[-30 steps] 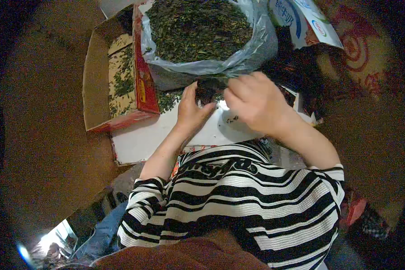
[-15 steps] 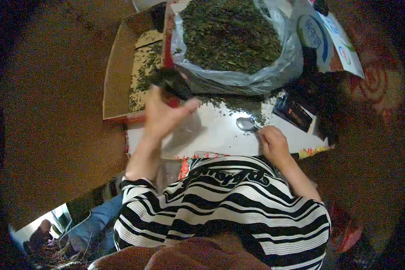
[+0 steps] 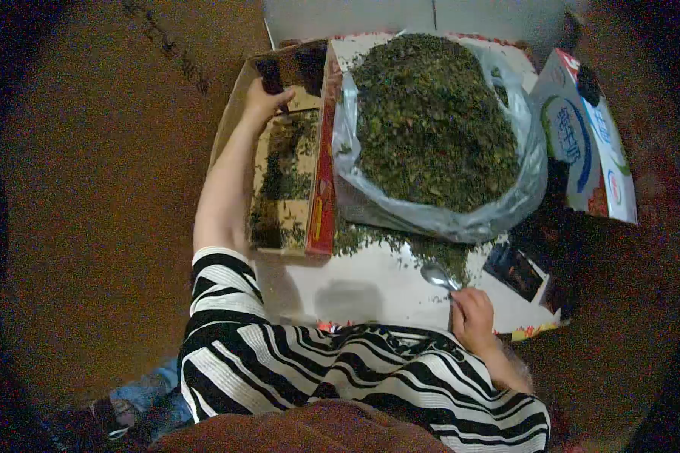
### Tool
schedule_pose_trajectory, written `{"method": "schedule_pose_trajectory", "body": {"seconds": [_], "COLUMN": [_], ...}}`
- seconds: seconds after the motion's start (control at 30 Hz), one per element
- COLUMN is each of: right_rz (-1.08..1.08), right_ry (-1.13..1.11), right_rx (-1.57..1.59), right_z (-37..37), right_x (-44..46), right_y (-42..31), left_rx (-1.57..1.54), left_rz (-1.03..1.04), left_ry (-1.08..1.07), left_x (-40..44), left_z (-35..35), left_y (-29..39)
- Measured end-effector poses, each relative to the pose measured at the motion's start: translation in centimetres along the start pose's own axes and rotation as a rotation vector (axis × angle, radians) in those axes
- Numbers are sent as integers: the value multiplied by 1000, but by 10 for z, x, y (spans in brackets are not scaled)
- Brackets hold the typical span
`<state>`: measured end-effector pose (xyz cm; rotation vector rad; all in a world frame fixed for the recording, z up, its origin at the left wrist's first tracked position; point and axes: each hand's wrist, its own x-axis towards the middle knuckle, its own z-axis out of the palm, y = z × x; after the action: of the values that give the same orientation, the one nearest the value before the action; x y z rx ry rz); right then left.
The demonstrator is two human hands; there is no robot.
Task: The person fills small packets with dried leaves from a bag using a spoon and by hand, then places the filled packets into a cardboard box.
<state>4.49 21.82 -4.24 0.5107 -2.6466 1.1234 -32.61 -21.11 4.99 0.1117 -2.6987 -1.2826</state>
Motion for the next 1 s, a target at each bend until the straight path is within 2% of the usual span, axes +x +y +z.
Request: {"method": "schedule_pose_trajectory", "body": {"seconds": [0.13,0.23,0.4,0.5,0.53,0.67,0.77,0.83,0.9,0.97,1.0], "right_rz": [-6,2,84,95,101,59,84,92,256,359,242], "right_ry": [-4,-6,-49,-15,2,-46,-16,-2,-17,-8,30], "right_rx": [-31,-22,-47,-46,-48,-37,-46,-50,118,193,112], "right_z": [2,4,6,9,9,3,5,9,20,19,14], "right_x": [2,2,-2,-4,-4,3,3,-5,-27,-36,-22], "right_y": [3,7,12,12,12,8,6,11,28,24,15], "left_rx": [164,357,265,-72,-74,-1,324,377,481,437,391], "left_rz": [-40,-36,-29,-215,-215,-117,-43,-65,-111,-60,-15], "left_ry": [45,277,154,-88,-92,8,93,93,90,95,96], "left_x": [46,70,99,91,95,99,87,83,78,74,73], "left_z": [26,49,58,62,66,76,70,65,60,49,45], "left_y": [-38,-61,-77,-64,-70,-85,-74,-67,-61,-57,-58]}}
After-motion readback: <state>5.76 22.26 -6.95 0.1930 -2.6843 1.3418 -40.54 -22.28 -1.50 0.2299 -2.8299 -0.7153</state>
